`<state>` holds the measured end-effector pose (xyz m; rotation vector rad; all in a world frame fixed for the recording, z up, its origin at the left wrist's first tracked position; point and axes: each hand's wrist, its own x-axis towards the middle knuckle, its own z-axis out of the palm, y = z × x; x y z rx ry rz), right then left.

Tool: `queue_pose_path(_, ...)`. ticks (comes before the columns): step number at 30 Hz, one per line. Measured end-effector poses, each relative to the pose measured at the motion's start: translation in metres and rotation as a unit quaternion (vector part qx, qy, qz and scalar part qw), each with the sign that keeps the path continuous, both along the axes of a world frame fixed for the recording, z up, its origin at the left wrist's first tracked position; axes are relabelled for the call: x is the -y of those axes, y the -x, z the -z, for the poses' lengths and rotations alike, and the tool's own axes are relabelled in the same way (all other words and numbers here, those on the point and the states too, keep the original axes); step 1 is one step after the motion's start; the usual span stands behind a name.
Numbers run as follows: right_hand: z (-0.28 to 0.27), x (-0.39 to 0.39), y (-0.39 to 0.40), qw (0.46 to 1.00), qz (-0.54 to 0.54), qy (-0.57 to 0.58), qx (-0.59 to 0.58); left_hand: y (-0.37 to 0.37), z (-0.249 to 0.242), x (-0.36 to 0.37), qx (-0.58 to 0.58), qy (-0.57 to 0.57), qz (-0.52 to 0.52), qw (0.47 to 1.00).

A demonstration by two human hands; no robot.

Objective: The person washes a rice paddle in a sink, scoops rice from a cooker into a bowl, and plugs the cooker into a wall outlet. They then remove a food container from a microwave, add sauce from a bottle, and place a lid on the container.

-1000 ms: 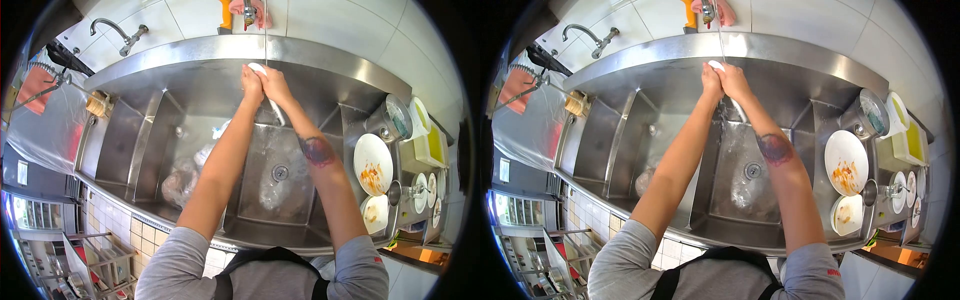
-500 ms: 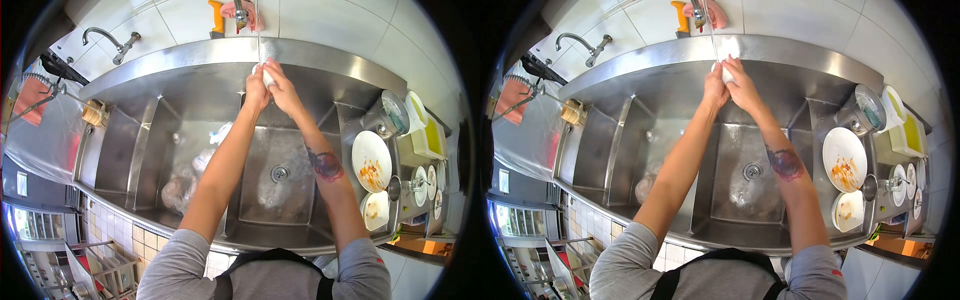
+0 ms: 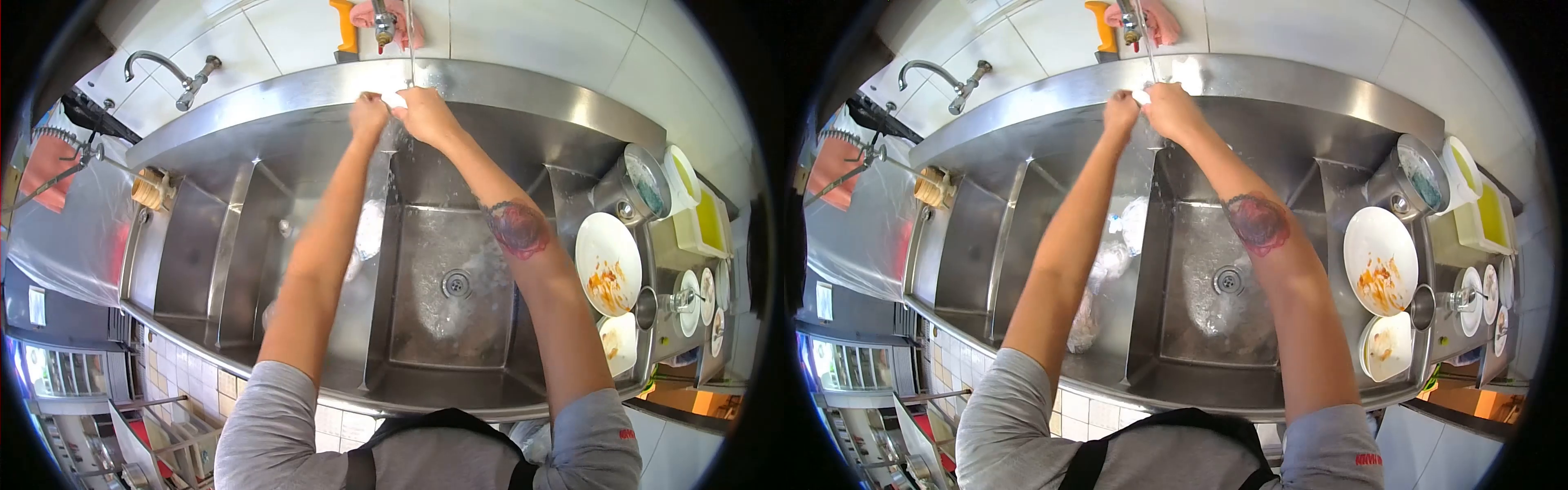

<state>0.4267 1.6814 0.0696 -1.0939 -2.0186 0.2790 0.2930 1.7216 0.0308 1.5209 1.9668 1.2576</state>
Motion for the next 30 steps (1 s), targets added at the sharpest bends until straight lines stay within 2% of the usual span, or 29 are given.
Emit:
queue_pose_path(2,-0.023,0.004,0.002,0.993,0.022,0.066,0.093,0.011,-0.011,-0.022,-0.054,-0.123,0.048,0.99)
queue_pose_path(4,-0.032,0.002,-0.004,0.993,0.041,0.068,0.089,0.012,-0.034,-0.034,-0.141,-0.182,0.124,0.965)
queue_pose_path(7,-0.045,0.004,-0.019,0.996,0.036,0.048,0.07,-0.009,-0.054,-0.048,-0.129,-0.132,0.14,0.973)
queue_pose_path(9,-0.059,0.016,-0.028,0.994,-0.031,0.081,0.07,-0.011,-0.037,-0.082,-0.133,-0.147,0.165,0.966)
queue_pose_path(11,-0.064,0.02,-0.032,0.995,-0.042,0.075,0.056,-0.007,-0.03,-0.1,-0.117,-0.135,0.22,0.959)
queue_pose_path(13,-0.064,0.018,-0.034,0.995,-0.056,0.068,0.044,0.002,-0.032,-0.105,-0.134,-0.123,0.22,0.958)
queue_pose_path(14,-0.059,0.011,-0.035,0.992,-0.054,0.107,-0.032,0.008,-0.032,-0.103,-0.156,-0.107,0.217,0.958)
queue_pose_path(15,-0.057,0.009,-0.036,0.982,-0.054,0.146,-0.108,0.012,-0.036,-0.089,-0.165,-0.163,0.222,0.947)
queue_pose_path(16,-0.056,0.009,-0.039,0.982,-0.061,0.146,-0.105,0.014,-0.041,-0.076,-0.165,-0.163,0.215,0.949)
queue_pose_path(17,-0.056,0.011,-0.042,0.952,-0.119,0.208,-0.19,0.012,-0.047,-0.058,-0.115,-0.017,0.265,0.957)
queue_pose_path(18,-0.056,0.014,-0.043,0.907,-0.178,0.271,-0.268,0.012,-0.05,-0.041,-0.057,0.127,0.306,0.942)
queue_pose_path(19,-0.053,0.018,-0.044,0.877,-0.191,0.308,-0.314,0.012,-0.023,-0.029,0.094,0.111,0.347,0.927)
queue_pose_path(20,-0.048,0.022,-0.044,0.843,-0.206,0.346,-0.357,0.0,-0.022,0.002,0.24,0.172,0.32,0.9)
queue_pose_path(21,-0.04,0.027,-0.046,0.828,-0.215,0.355,-0.376,-0.012,-0.016,0.031,0.341,0.175,0.284,0.879)
queue_pose_path(22,-0.029,0.032,-0.048,0.811,-0.226,0.368,-0.394,-0.018,-0.004,0.058,0.523,0.127,0.369,0.758)
queue_pose_path(23,-0.016,0.037,-0.052,0.816,-0.21,0.381,-0.38,-0.021,-0.001,0.09,0.626,0.123,0.369,0.676)
queue_pose_path(24,-0.003,0.046,-0.053,0.82,-0.199,0.393,-0.366,-0.017,0.014,0.117,0.652,0.13,0.457,0.592)
queue_pose_path(25,0.007,0.063,-0.048,0.839,-0.185,0.381,-0.342,-0.02,0.023,0.151,0.653,0.136,0.417,0.617)
queue_pose_path(26,0.025,0.076,-0.046,0.853,-0.196,0.365,-0.318,-0.026,0.028,0.188,0.608,0.131,0.343,0.704)
queue_pose_path(27,0.039,0.093,-0.041,0.857,-0.205,0.378,-0.285,-0.031,0.047,0.217,0.499,0.047,0.297,0.813)
queue_pose_path(28,0.048,0.118,-0.032,0.854,-0.209,0.391,-0.271,-0.034,0.075,0.24,0.345,0.014,0.277,0.897)
queue_pose_path(29,0.071,0.136,-0.025,0.85,-0.189,0.393,-0.294,-0.036,0.085,0.269,0.365,0.03,0.193,0.91)
queue_pose_path(30,0.1,0.139,-0.027,0.841,-0.219,0.422,-0.257,-0.027,0.078,0.302,0.338,0.024,0.135,0.931)
